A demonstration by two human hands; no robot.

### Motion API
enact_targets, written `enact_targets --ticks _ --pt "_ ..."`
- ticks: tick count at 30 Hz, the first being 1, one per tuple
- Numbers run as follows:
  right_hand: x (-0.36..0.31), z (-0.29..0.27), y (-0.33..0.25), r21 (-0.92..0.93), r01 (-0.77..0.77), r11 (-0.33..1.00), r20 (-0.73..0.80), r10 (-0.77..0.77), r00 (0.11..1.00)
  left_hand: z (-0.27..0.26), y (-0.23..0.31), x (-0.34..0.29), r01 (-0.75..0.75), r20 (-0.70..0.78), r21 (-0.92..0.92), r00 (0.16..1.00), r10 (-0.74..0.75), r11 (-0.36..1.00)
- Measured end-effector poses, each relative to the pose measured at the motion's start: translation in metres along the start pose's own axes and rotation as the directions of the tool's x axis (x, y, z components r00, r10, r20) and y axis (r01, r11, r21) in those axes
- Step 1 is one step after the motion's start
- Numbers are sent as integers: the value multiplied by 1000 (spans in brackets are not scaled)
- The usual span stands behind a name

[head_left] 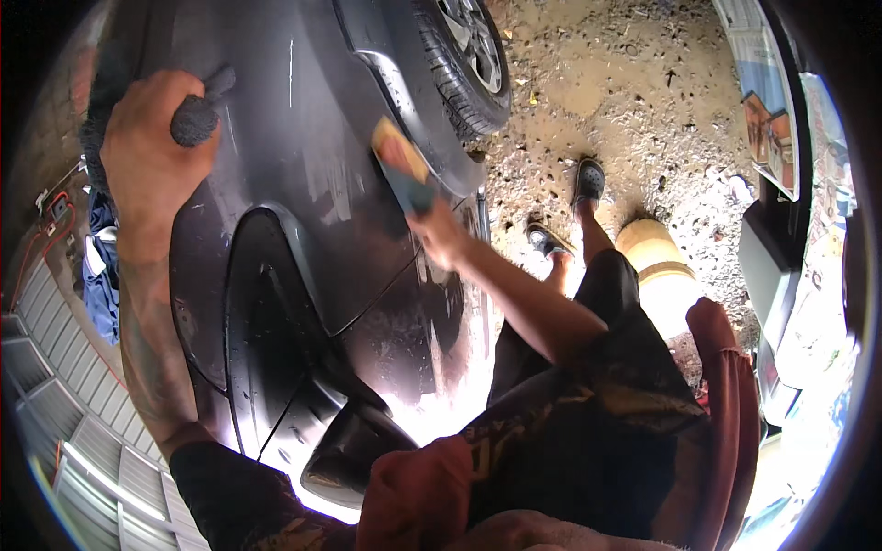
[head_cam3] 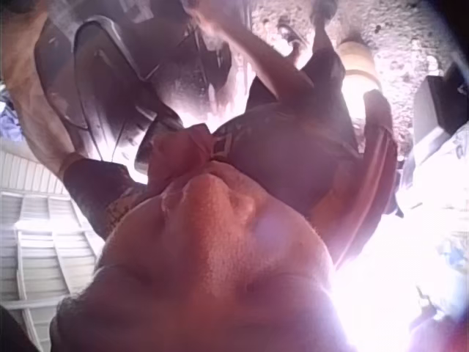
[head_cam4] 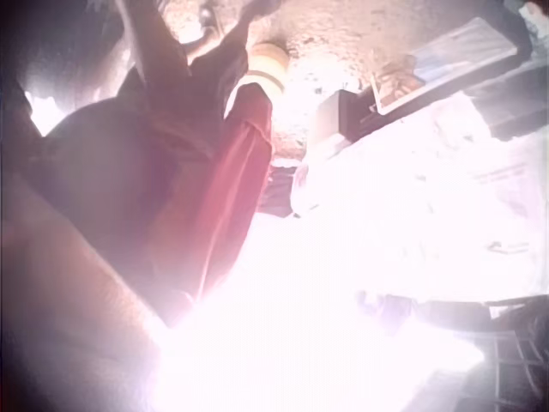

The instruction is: The person sands the exterior panel of a car using a piece of sandpaper while holding a cloth in the other hand.

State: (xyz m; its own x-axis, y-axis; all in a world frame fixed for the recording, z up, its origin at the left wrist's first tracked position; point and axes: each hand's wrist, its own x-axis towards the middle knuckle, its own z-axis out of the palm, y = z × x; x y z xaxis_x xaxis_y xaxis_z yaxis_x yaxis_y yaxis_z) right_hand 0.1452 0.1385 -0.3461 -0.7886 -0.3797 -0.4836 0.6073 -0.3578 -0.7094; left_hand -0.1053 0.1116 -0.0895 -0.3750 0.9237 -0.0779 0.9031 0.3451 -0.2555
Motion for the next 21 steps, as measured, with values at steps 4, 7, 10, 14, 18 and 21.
enact_targets --ticks 4,7,10,14,18,21 --pt "5 42 8 378 687 621 -390 -565 727 -15 5 5 -27 -23 33 999 28 999" --pt "84 25 52 -380 659 649 -127 -742 658 -11 2 4 -27 19 49 999 26 998" --pt "17 38 16 67 668 741 -403 -593 698 -7 -1 7 -1 43 44 999 -1 999" --pt "43 22 -12 144 674 724 -401 -580 709 -8 -1 2 -6 39 54 999 4 999" --pt "-7 41 -28 77 583 808 -340 -529 778 -24 -11 -10 2 64 104 998 -8 995" --pt "-20 52 43 520 594 614 -511 -334 792 7 -9 12 -45 25 73 999 43 996"
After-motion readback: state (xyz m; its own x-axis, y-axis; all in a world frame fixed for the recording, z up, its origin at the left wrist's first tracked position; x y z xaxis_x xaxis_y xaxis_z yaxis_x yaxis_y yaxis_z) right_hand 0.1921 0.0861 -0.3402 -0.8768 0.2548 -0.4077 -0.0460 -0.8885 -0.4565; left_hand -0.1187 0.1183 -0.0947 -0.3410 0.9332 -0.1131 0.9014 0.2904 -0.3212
